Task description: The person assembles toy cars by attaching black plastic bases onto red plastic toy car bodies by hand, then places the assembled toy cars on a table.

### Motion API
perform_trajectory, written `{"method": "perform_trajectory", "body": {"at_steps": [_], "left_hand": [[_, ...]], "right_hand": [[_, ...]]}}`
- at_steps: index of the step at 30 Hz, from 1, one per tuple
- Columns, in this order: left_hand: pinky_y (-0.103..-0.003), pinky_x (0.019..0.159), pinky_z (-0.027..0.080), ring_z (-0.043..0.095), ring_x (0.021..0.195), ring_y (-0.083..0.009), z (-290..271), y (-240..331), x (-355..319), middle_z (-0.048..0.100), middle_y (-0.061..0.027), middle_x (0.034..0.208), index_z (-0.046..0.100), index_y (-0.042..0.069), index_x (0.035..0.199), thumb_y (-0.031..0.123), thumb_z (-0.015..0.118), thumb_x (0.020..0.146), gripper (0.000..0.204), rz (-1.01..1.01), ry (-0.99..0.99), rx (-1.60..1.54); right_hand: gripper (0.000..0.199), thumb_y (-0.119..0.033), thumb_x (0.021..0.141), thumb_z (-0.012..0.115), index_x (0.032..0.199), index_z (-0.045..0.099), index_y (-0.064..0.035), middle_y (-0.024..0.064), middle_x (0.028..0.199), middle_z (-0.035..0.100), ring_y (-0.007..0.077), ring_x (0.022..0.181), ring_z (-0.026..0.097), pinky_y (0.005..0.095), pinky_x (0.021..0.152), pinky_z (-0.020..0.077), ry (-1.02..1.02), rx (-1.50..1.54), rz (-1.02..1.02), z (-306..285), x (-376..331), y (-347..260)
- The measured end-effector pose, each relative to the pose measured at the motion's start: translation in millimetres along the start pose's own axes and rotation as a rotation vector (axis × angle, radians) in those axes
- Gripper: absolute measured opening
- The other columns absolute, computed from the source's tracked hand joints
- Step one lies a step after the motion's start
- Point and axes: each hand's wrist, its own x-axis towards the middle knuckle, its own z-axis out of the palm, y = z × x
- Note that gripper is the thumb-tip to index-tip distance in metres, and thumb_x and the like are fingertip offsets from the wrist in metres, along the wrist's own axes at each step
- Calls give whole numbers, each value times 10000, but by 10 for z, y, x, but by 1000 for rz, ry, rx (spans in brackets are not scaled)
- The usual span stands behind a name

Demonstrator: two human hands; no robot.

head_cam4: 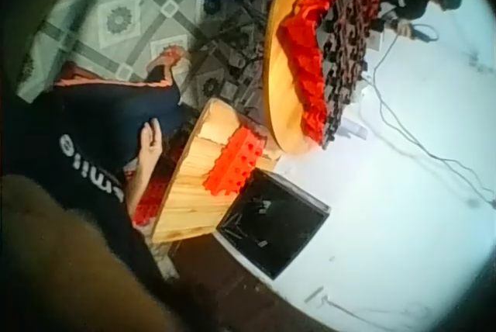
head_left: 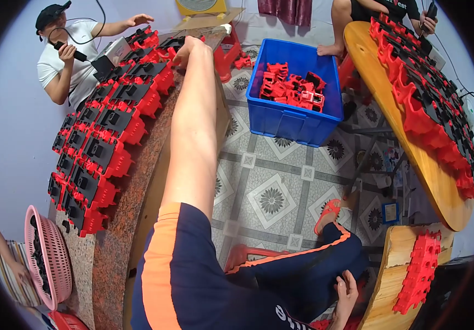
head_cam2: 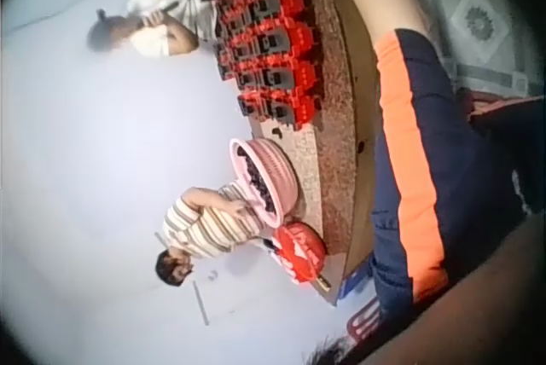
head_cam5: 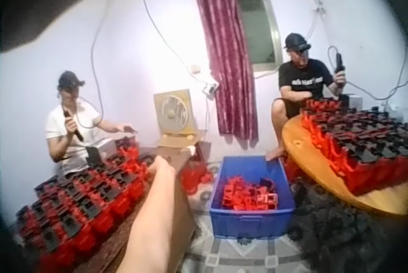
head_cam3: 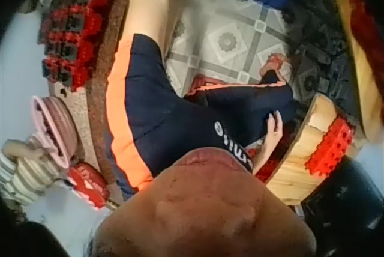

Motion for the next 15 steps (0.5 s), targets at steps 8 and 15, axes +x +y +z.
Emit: {"method": "perform_trajectory", "body": {"at_steps": [8,15], "left_hand": [[-354,878,485,583,1096,-159,-85,-351,-103,639,-19,1194,566,83,1241,260,534,925,364,194,117,95],[-449,804,516,566,1067,-279,-1337,-212,-735,597,-103,1138,416,35,1318,224,569,877,503,446,-365,200]], "right_hand": [[501,-50,895,631,1369,484,19,172,1262,575,207,1092,599,294,928,478,-58,-43,-58,-137,-213,272],[425,-111,915,643,1317,541,-18,117,1256,570,201,1133,592,321,928,485,-90,8,-208,-270,-248,399]]}}
